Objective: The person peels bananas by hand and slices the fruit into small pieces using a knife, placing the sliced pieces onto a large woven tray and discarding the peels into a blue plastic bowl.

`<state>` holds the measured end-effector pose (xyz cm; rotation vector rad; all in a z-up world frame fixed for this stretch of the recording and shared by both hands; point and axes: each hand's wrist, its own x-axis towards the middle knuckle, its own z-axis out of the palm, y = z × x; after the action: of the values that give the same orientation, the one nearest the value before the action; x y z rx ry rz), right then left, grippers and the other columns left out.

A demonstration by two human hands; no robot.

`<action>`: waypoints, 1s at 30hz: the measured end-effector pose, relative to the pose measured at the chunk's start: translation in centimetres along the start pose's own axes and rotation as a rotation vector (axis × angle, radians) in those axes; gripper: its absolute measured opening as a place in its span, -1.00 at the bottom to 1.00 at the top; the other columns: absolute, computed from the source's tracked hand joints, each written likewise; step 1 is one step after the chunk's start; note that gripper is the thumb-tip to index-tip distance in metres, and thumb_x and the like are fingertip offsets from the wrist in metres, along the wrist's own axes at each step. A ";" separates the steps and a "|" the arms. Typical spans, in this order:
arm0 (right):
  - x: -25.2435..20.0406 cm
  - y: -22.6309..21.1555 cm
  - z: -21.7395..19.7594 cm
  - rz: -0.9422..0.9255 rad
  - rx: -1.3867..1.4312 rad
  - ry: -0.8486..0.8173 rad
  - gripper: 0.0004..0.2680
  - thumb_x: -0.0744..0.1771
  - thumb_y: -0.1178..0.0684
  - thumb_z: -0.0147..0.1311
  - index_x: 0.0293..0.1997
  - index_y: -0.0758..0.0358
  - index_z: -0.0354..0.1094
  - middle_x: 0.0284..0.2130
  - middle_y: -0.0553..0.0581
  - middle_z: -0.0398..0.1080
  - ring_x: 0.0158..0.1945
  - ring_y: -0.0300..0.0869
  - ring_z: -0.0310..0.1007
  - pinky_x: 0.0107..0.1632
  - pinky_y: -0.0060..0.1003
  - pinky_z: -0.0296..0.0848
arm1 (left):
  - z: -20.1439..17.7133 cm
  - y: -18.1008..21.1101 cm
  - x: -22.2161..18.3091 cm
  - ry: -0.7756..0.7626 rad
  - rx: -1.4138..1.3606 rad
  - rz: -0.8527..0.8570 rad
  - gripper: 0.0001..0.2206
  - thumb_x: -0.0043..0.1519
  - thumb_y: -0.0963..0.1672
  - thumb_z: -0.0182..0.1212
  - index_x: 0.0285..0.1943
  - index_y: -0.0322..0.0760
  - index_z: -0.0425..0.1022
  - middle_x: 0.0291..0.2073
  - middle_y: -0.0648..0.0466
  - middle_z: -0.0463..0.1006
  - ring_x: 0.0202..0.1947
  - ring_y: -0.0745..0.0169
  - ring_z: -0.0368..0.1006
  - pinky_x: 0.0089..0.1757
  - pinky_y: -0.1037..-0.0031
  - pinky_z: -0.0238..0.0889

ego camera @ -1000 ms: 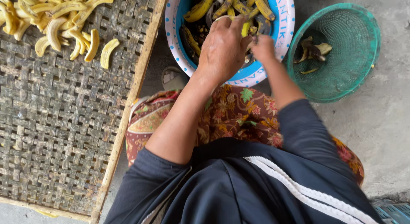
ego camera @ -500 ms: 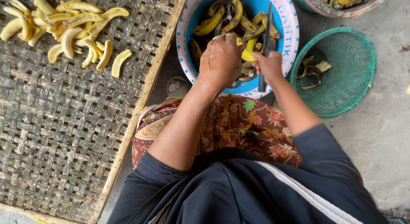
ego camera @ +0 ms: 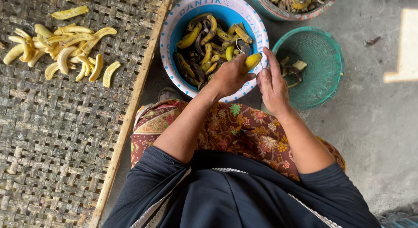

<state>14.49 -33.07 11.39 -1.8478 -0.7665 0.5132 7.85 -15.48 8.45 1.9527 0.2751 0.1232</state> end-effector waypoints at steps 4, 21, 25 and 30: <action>-0.1 0.1 -0.8 -0.064 -0.042 0.010 -0.67 0.55 -0.06 -0.23 0.56 0.07 0.02 -0.20 -0.10 0.29 -0.33 -0.42 0.16 -0.28 -0.53 0.25 | 0.3 2.3 -0.4 0.035 0.145 0.016 -0.52 0.18 -0.07 0.40 0.21 -0.29 0.33 -0.10 -0.25 0.53 -0.10 -0.34 0.51 -0.14 0.02 0.37; 1.6 1.5 -1.7 0.035 0.471 0.098 -0.80 0.54 -0.14 -0.25 0.15 0.14 0.10 -0.38 -0.01 0.18 -0.43 -0.36 0.16 -0.42 -0.46 0.25 | 1.1 2.8 0.6 0.296 0.537 0.493 -0.57 0.26 -0.15 0.29 0.32 -0.27 0.37 -0.15 -0.04 0.40 -0.11 -0.09 0.42 -0.08 0.12 0.35; 1.3 0.1 -3.0 0.112 0.639 0.064 -0.77 0.52 -0.20 -0.22 0.07 0.13 0.13 -0.41 0.05 0.22 -0.48 -0.30 0.21 -0.45 -0.41 0.28 | 1.4 3.5 0.5 0.351 0.295 0.508 -0.59 0.19 -0.17 0.40 0.24 -0.27 0.48 -0.06 -0.03 0.46 -0.04 -0.05 0.45 -0.04 0.19 0.38; 1.4 1.5 -4.3 0.276 0.768 0.113 -0.70 0.44 -0.32 -0.04 0.01 0.07 0.12 -0.45 0.03 0.23 -0.52 -0.29 0.25 -0.50 -0.39 0.28 | 2.3 3.8 0.7 0.246 -0.591 0.276 -0.63 0.24 -0.20 0.38 0.25 -0.23 0.53 0.11 -0.01 0.52 0.14 0.10 0.50 0.20 0.30 0.48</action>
<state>18.71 -35.31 11.64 -1.2419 -0.1775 0.7461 9.54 -18.79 11.03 1.3749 0.1080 0.5633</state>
